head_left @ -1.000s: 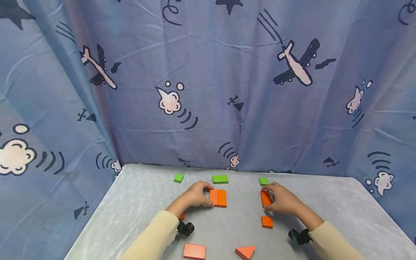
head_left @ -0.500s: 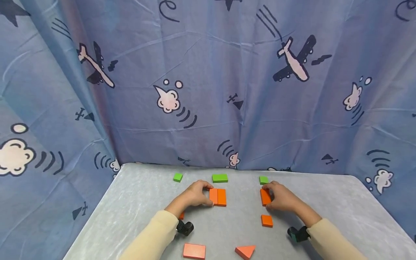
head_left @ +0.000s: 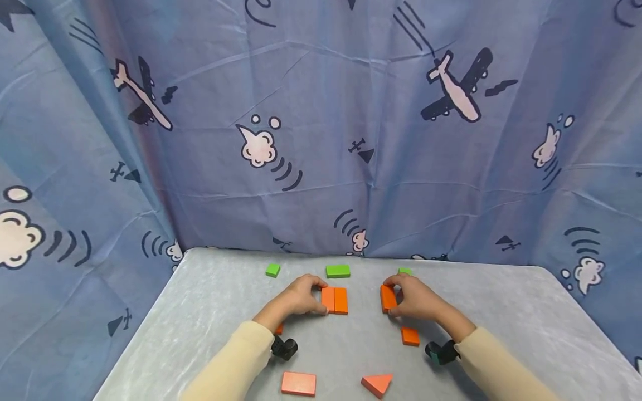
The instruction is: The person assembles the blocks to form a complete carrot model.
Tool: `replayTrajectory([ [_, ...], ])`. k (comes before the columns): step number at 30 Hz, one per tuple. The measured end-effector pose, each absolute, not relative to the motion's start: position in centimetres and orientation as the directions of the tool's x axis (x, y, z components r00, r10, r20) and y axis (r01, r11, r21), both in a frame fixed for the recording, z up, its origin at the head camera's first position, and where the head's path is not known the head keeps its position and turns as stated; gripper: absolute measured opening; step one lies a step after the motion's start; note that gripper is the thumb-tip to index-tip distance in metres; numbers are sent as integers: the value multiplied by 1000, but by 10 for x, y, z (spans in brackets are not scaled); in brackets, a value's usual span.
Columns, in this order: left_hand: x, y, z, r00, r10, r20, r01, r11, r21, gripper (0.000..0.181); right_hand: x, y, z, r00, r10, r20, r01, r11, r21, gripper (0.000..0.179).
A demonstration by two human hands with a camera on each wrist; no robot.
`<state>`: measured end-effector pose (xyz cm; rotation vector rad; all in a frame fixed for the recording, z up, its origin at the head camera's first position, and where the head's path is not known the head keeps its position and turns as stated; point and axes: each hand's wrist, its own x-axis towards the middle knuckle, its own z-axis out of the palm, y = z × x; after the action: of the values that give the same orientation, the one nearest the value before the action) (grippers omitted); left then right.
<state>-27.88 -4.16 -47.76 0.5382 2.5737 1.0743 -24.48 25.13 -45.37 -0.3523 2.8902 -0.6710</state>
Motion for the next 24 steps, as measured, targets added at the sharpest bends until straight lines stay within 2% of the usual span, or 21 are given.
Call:
replayTrajectory([
  [13, -282, -44, -476, -886, 447, -120, 230, 651, 723, 57, -253, 192, -450, -937, -347, -31, -297, 843, -448, 58],
  [24, -280, -43, -475, -880, 462, -110, 259, 661, 705, 54, -252, 177, -456, -934, -357, -24, -313, 848, -427, 56],
])
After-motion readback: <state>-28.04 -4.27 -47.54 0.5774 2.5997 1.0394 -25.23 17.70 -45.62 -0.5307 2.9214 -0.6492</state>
